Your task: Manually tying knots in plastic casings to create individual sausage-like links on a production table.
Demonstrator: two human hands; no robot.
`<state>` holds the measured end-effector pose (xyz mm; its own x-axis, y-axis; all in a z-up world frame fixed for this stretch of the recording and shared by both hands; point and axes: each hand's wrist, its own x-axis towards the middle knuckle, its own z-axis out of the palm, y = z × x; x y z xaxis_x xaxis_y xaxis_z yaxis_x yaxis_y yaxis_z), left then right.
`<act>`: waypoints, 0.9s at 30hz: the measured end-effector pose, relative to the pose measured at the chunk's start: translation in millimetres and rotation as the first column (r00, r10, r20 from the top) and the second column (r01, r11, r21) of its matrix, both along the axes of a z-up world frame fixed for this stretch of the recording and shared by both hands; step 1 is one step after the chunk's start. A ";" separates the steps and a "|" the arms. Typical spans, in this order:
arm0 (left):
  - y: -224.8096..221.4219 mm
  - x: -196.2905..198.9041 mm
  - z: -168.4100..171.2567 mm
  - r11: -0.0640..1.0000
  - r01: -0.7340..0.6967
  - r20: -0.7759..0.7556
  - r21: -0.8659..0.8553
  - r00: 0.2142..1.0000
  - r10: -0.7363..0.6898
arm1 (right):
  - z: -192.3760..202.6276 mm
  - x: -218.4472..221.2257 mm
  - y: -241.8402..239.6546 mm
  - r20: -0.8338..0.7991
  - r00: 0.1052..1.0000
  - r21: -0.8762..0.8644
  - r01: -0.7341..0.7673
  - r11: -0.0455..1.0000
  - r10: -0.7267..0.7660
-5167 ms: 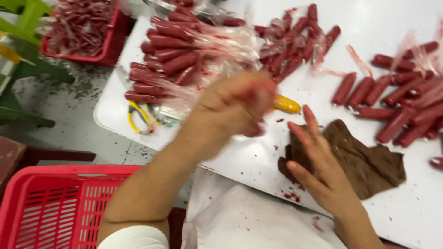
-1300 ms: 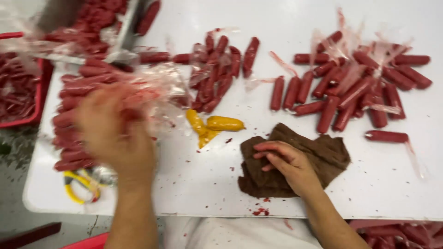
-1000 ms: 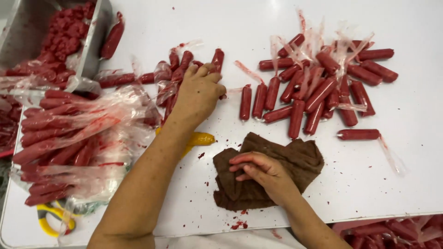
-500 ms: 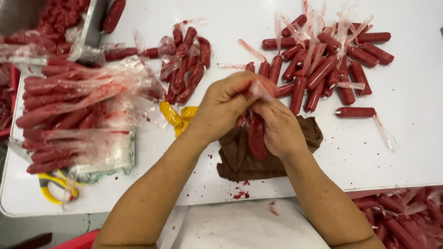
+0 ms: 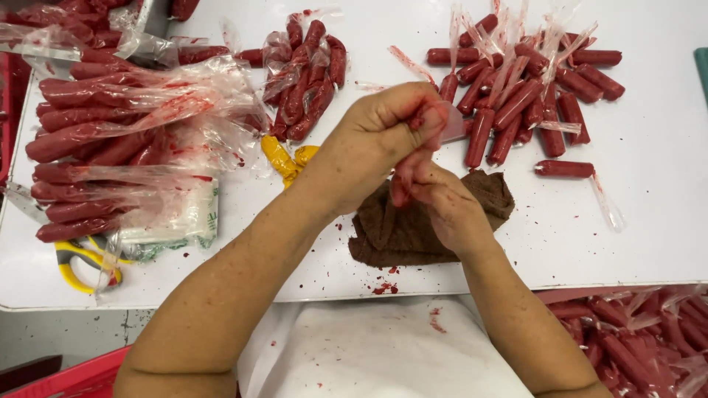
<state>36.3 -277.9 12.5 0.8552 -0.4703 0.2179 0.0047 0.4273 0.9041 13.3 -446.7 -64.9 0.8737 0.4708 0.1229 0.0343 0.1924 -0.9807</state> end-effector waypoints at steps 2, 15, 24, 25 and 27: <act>-1.0 -4.5 5.0 0.997 -0.010 0.031 0.073 0.999 0.008 | -2.4 3.7 -12.1 0.473 0.881 -0.267 0.153 0.952 -0.009; 9.3 61.9 -39.5 0.852 -0.460 -0.493 -0.251 0.818 0.297 | 8.3 3.9 18.6 -0.557 0.633 0.684 -0.018 0.729 0.538; 41.6 41.7 -26.6 0.924 -0.285 -0.279 -0.254 0.937 0.211 | 31.6 6.1 24.1 -0.529 0.767 0.455 -0.105 0.885 0.363; 48.8 31.4 -18.9 0.923 -0.291 -0.278 -0.252 0.935 0.219 | 26.7 6.3 20.5 -0.528 0.765 0.456 -0.112 0.883 0.369; 63.0 11.0 -2.5 0.967 -0.243 -0.180 0.073 0.951 0.253 | 17.6 8.1 13.5 -0.152 0.982 -0.016 -0.117 0.993 0.113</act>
